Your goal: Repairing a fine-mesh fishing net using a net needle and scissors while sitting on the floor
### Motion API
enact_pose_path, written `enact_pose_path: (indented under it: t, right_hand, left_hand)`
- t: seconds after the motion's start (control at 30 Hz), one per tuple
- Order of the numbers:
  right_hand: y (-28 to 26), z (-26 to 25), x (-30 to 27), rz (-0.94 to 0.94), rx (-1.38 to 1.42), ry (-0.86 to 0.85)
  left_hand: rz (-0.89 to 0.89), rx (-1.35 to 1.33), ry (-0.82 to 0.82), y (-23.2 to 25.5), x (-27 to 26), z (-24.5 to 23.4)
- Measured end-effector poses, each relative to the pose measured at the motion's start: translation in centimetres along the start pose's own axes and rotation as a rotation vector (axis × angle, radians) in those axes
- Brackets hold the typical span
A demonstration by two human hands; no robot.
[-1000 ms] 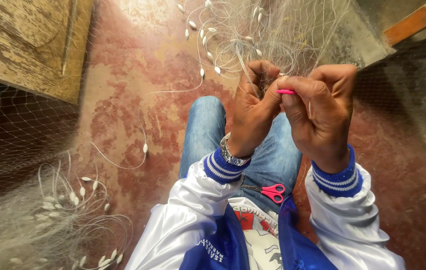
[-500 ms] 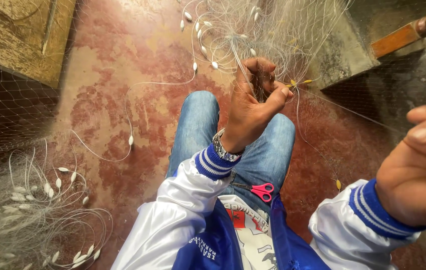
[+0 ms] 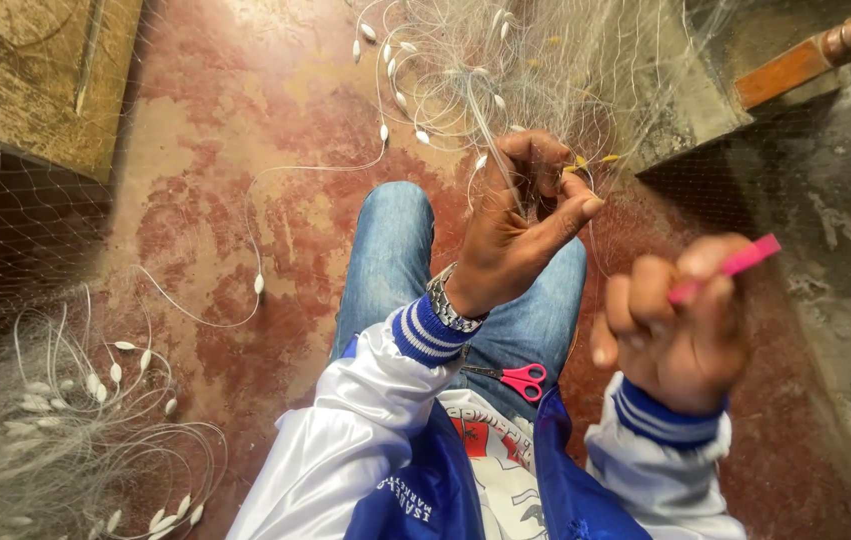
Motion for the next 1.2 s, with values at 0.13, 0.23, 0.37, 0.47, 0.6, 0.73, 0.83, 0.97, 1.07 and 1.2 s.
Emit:
enact_pose_path:
  t: [0.13, 0.23, 0.37, 0.47, 0.6, 0.73, 0.83, 0.97, 1.07, 1.2]
  right_hand:
    - [3.8, -3.2, 1.8, 0.061, -0.025, 0.180]
    - [6.3, -2.7, 3.0, 0.185, -0.070, 0.229]
    - [7.9, -3.1, 3.1, 0.210, 0.008, 0.257]
    - [8.0, -4.2, 2.3, 0.135, 0.020, 0.296]
    - [6.6, -5.6, 1.2, -0.016, 0.069, 0.349]
    - [4.4, -6.6, 0.0, -0.100, 0.063, 0.382]
    - [3.1, -7.6, -0.9, -0.151, 0.048, 0.406]
    - [1.2, -6.4, -1.4, -0.149, 0.009, 0.435]
    - [0.4, -6.2, -1.9, -0.151, 0.011, 0.450]
    - [-0.1, -6.6, -2.6, -0.167, -0.028, 0.459]
  left_hand:
    - [-0.085, -0.155, 0.010, 0.4, 0.2, -0.1]
    - [-0.082, -0.062, 0.103, 0.6, 0.5, -1.3]
    - [-0.123, -0.099, 0.156, 2.0, 1.4, -1.8]
    - [-0.113, -0.084, 0.230, 2.5, 1.7, -2.8]
    - [-0.043, -0.040, 0.353, 2.7, 2.4, -5.1]
    - [-0.031, -0.079, 0.354, 3.4, 2.7, -5.2]
    - [-0.036, -0.111, 0.324, 3.0, 2.6, -4.9]
    - [-0.032, -0.273, 0.223, 2.3, 2.1, -4.2]
    - [-0.061, -0.393, 0.154, 1.8, 1.8, -3.0]
    - [-0.121, -0.563, 0.143, 0.6, 1.5, -2.1]
Point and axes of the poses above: each hand's wrist, its own x-axis towards the middle knuckle, its own z-axis out of the palm, y = z × x, the point moved 3 cm from there along x, towards the middle knuckle, and after that the axes turned 10 degrees about -z, right-handed, at the moved point
